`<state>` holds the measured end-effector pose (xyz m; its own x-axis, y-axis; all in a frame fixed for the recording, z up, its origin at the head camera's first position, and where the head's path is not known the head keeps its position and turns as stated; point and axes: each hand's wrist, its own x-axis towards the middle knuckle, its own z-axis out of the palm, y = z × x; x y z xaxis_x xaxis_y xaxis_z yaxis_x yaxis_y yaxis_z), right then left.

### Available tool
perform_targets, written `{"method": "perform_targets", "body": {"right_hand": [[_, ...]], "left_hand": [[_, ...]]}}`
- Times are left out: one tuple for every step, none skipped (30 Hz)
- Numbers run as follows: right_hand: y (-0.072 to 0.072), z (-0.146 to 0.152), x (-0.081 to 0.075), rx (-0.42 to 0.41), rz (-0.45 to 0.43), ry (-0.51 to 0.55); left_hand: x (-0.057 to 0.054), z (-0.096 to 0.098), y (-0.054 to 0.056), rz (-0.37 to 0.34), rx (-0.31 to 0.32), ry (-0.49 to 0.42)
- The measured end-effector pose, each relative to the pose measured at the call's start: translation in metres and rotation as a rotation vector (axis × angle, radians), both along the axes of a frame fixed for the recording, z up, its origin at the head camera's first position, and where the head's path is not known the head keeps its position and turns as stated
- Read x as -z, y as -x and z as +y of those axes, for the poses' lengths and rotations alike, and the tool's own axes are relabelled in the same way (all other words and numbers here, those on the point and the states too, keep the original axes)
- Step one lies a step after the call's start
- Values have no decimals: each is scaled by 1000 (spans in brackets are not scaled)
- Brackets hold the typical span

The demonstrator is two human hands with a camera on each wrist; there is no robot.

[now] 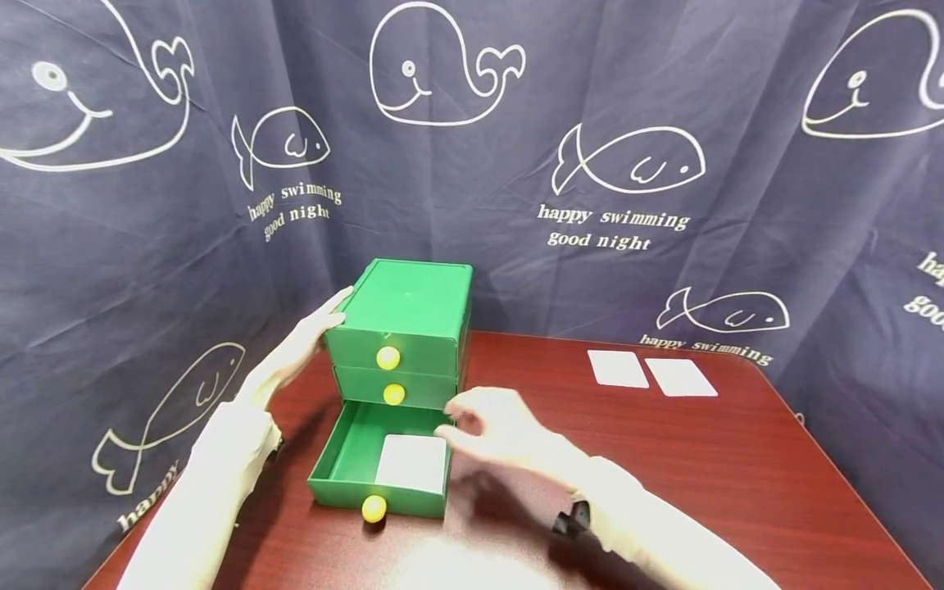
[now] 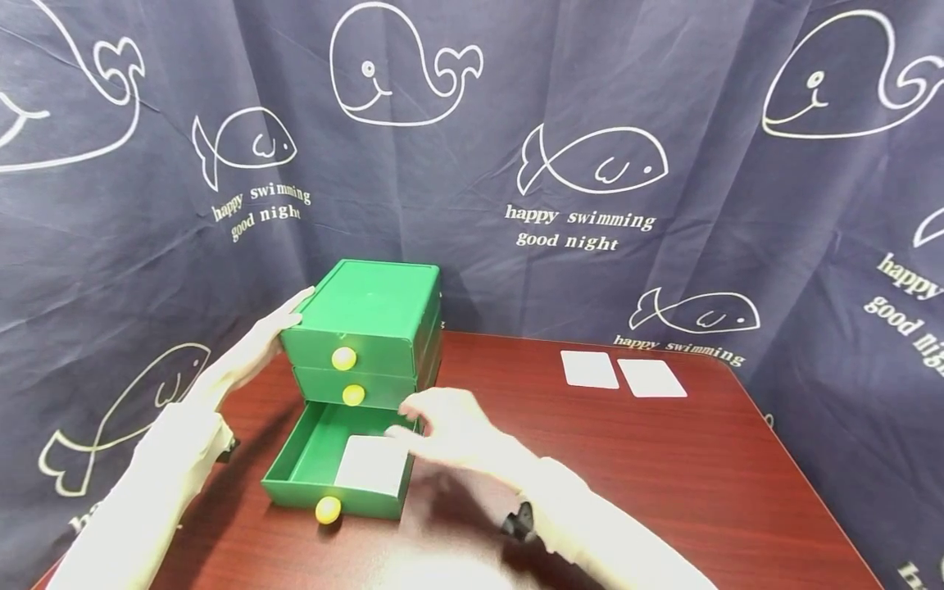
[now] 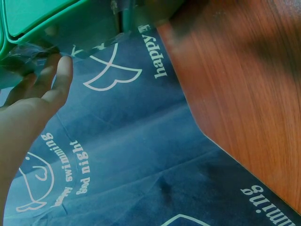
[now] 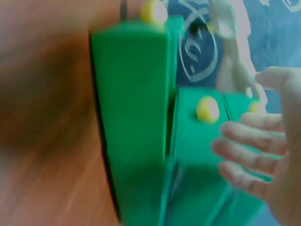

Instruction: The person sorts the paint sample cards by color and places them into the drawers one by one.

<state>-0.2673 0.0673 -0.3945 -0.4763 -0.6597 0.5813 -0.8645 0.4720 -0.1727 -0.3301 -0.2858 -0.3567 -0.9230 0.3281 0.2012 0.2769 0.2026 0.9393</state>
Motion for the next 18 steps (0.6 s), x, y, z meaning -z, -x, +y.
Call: {"method": "perform_targets", "body": {"right_hand": [[5,10,-1,17,-13,57],[11,20,-3,40,-20,110],[19,31,-3,70,-20,160],[27,42,-4,112,-21,193],[36,54,-3,160,-21,222],[45,66,-2,225,-20,242],[55,78,0,297,-26,258],[64,91,3,368,-34,272],[74,104,6,446,-53,277],[83,117,10,521,-84,279],[91,130,12,587,-120,275],[99,142,16,645,-158,266],[107,155,20,689,-196,254],[114,166,23,724,-239,242],[121,177,26,755,-285,221],[128,188,30,774,-308,209],[132,198,34,783,-327,196],[135,206,38,798,-340,181]], "left_hand": [[0,-1,0,2,-4,-2],[-1,-1,0,6,-5,1],[-1,-2,-1,9,-8,1],[-2,-3,0,10,-11,2],[-2,-3,0,14,-11,4],[-2,-4,-1,15,-11,6],[-2,-4,0,12,-9,4],[-3,-5,0,10,-8,7],[-2,-5,0,7,-10,7],[-2,-5,0,4,-11,11],[-2,-6,0,1,-13,16],[-2,-6,0,-3,-16,18],[-2,-6,0,-6,-20,23],[-1,-5,0,-8,-26,27],[-1,-5,0,-9,-28,30],[-1,-5,0,-11,-27,29],[-1,-5,0,-11,-23,25],[-2,-5,0,-9,-19,20]]}}
